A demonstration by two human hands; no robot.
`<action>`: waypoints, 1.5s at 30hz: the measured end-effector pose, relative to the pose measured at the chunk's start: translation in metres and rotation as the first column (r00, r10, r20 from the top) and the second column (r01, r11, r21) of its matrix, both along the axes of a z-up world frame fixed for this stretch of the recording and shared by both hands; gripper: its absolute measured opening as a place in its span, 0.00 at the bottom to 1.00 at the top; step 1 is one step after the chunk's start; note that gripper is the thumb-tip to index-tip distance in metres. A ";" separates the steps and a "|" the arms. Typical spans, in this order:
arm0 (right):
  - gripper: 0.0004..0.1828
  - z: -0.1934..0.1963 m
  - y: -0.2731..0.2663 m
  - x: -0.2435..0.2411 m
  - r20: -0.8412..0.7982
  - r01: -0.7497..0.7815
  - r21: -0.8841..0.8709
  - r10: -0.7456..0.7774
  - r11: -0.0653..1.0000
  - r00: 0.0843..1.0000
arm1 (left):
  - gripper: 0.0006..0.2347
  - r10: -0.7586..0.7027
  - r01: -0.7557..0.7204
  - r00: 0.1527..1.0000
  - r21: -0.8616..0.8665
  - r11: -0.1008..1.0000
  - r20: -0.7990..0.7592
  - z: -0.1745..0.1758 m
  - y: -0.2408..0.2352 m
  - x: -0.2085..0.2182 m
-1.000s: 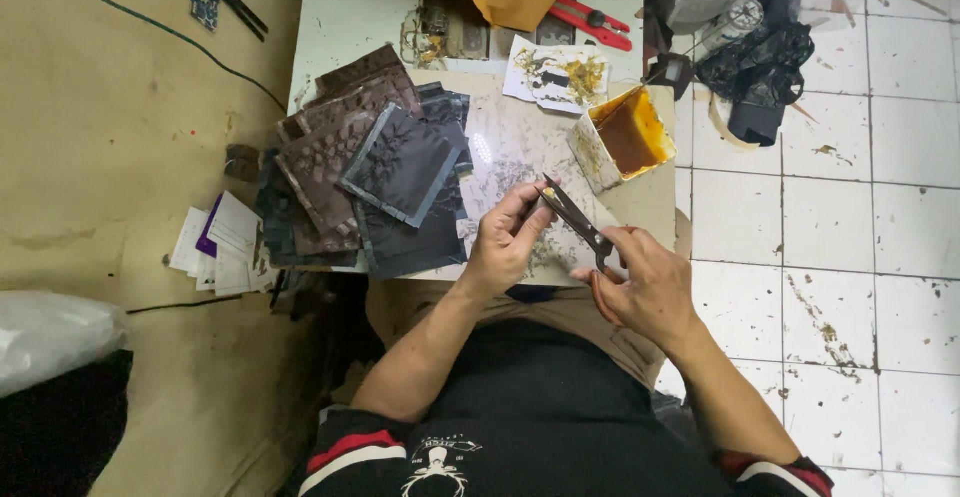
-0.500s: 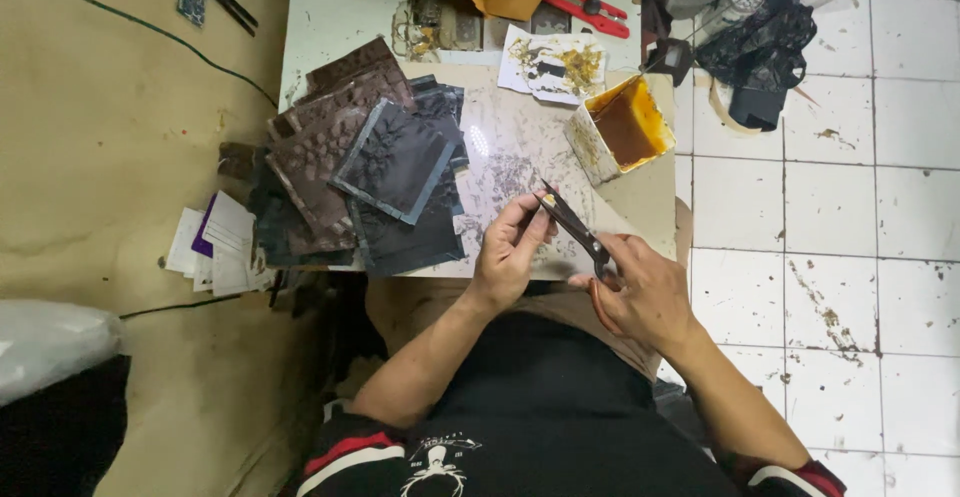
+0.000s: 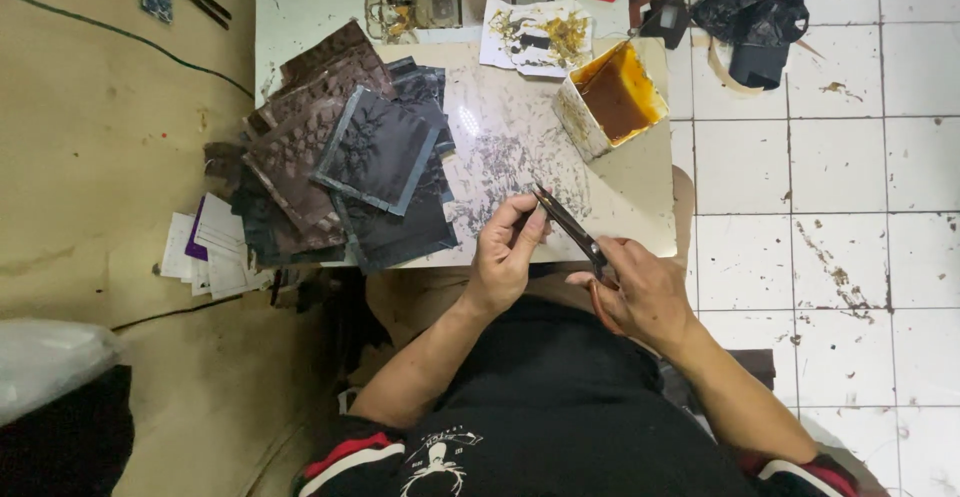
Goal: Applying edge finish to leather components and trimming them with scissors at a workbench.
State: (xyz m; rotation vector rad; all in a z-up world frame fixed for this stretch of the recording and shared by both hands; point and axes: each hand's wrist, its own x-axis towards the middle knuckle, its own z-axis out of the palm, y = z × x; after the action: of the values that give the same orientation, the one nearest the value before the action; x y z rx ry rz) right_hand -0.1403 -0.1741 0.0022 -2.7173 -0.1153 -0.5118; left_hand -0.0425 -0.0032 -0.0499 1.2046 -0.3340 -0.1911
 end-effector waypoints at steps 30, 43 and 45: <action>0.24 -0.040 -0.015 -0.021 0.027 0.030 0.052 -0.032 0.998 0.999 | 0.06 0.012 -0.016 0.998 0.062 0.998 0.057 0.012 -0.001 -0.003; 0.25 -0.007 -0.010 -0.015 -0.028 0.074 0.302 -0.068 0.951 0.997 | 0.19 -0.068 0.068 0.998 0.005 0.998 -0.014 0.042 -0.001 -0.007; 0.25 -0.011 -0.010 -0.015 -0.026 0.088 0.279 -0.084 0.956 0.996 | 0.16 -0.050 0.050 0.998 -0.021 0.999 -0.026 0.043 -0.004 -0.005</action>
State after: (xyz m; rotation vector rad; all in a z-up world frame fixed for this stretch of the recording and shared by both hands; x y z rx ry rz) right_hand -0.1558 -0.1841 -0.0085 -2.4556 0.0748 -0.4935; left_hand -0.0472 -0.0070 -0.0067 1.1733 -0.3424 -0.2461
